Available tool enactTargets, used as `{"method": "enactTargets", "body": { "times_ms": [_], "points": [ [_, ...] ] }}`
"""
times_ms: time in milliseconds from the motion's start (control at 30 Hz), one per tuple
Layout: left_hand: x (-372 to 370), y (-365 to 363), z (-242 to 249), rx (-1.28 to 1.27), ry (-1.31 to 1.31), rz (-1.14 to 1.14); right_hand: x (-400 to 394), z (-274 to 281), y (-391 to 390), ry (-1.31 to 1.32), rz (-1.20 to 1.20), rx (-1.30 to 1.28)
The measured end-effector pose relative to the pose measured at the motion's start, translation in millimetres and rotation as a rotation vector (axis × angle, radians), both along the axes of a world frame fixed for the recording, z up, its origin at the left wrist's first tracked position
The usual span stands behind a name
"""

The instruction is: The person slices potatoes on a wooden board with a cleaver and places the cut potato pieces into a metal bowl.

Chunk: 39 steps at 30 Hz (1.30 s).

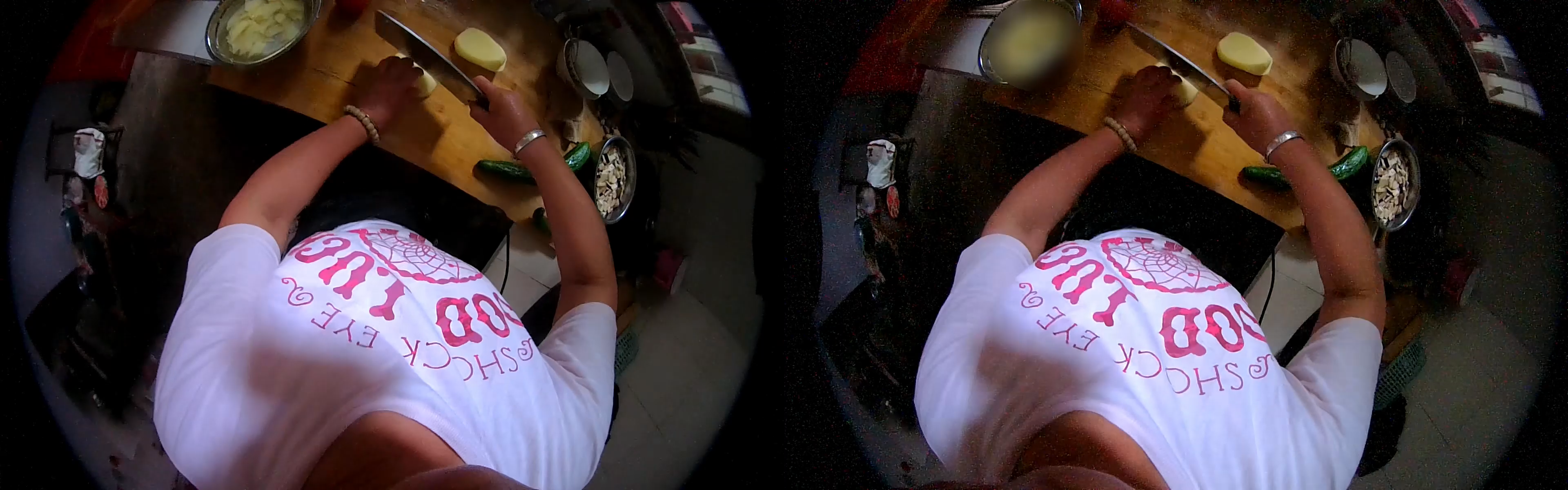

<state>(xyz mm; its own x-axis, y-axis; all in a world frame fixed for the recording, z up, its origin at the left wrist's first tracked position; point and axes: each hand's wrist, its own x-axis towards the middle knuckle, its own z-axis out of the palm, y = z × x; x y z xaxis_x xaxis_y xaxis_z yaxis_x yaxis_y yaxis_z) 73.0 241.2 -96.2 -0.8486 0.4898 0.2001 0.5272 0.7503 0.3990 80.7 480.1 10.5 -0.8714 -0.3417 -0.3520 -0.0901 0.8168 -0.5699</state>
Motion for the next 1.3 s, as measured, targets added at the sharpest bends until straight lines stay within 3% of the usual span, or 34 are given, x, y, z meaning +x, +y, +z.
{"method": "enactTargets", "body": {
  "times_ms": [67, 167, 233, 300, 400, 500, 633, 700, 800, 900, 1067, 1133, 1200, 1233, 1300],
  "points": [
    [1, -2, -9, -0.065, -0.05, -0.011, 4, -1, -10, -0.015, 0.007, 0.035],
    [1, -5, -9, 0.078, 0.006, 0.009, -1, -27, -11, 0.004, 0.015, 0.004],
    [4, -5, 6, 0.051, -0.145, 0.016, -6, -42, -8, 0.01, 0.016, -0.069],
    [6, -11, 7, -0.007, -0.139, 0.022, -9, -46, -2, -0.245, -0.179, -0.19],
    [1, -6, -8, 0.03, -0.052, -0.021, -4, -9, 0, -0.014, -0.013, -0.027],
    [0, -8, -9, 0.08, -0.008, 0.005, 0, 10, -16, -0.066, 0.009, 0.081],
    [3, -14, 15, 0.049, -0.097, 0.079, -9, -17, -27, -0.044, 0.011, 0.027],
    [2, -12, 25, -0.021, -0.175, 0.045, -8, -29, -17, -0.083, -0.123, -0.215],
    [-1, -12, 0, 0.136, -0.035, 0.045, -12, -2, -11, -0.032, -0.028, -0.068],
    [0, -11, 0, 0.155, -0.087, 0.07, -4, 24, -19, -0.077, -0.002, 0.009],
    [-3, -13, 4, 0.162, -0.105, 0.09, -7, -39, -24, -0.053, -0.021, -0.07],
    [-5, -15, 17, 0.093, -0.176, 0.076, -12, -40, -25, -0.027, -0.04, -0.12],
    [0, -16, 22, 0.03, -0.251, 0.057, -12, -30, -23, -0.288, -0.248, -0.204],
    [-3, -15, 18, 0.072, -0.234, 0.056, -10, -22, -20, -0.055, -0.133, -0.137],
    [-3, -17, 16, 0.199, -0.19, 0.053, -11, -1, -21, -0.042, -0.08, -0.115]
  ]
}}
